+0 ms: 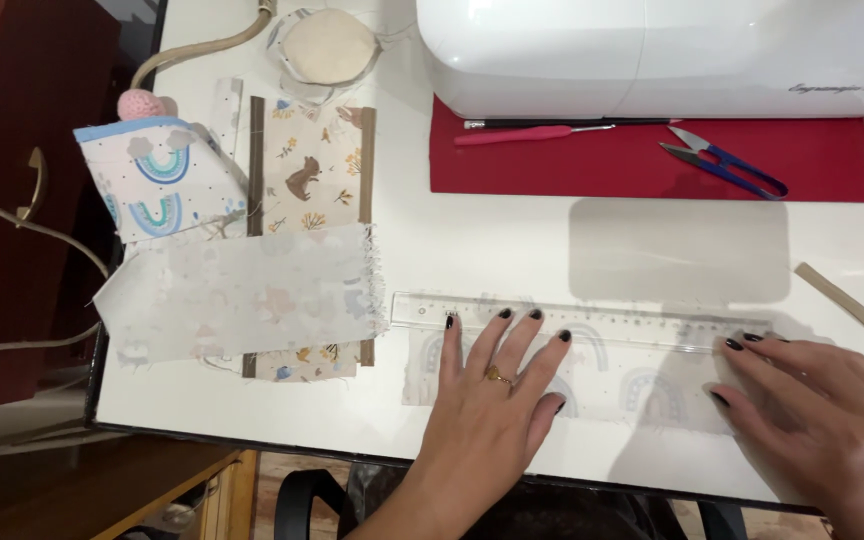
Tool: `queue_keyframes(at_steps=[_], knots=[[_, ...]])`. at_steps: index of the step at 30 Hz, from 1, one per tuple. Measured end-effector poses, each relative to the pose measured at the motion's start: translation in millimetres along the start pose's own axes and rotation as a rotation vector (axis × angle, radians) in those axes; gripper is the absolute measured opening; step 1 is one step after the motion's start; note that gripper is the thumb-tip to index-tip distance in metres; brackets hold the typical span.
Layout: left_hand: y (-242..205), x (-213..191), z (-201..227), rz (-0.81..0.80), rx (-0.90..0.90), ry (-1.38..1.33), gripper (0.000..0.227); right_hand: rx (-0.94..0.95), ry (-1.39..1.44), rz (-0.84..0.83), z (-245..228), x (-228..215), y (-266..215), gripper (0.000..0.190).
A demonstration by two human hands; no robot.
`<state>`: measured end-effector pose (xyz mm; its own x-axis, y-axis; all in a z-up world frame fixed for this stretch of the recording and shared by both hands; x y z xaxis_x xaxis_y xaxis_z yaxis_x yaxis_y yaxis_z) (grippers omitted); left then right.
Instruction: Measuring, marking, and cutting fabric pieces for a sewing project
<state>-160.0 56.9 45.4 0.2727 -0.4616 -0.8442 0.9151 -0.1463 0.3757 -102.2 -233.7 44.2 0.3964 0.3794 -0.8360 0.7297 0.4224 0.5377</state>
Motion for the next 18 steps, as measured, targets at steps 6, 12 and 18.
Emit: queue_keyframes(at_steps=[6,12,18], knots=[[4.0,-5.2,0.8,0.013,-0.016,-0.026,0.045,0.010,0.069,-0.001,-4.1,-6.4,9.3,0.026],[5.2,-3.1,-0.2,0.003,0.004,-0.002,0.046,0.111,0.125,-0.004,-4.3,-12.9,14.2,0.016],[5.7,0.1,1.0,-0.017,0.034,0.061,0.050,0.134,0.188,0.005,-4.3,-18.2,21.6,0.012]])
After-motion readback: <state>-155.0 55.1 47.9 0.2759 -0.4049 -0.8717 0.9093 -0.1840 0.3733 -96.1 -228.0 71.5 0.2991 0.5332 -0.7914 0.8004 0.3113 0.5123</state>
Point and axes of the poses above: each hand's wrist, its own y-axis towards the middle knuckle, its own x-axis out of the palm, z = x × y, the point moved 2 cm from there along y, towards the middle knuckle, and after that the axes turned 9 degrees about z, right-handed, at the moved point
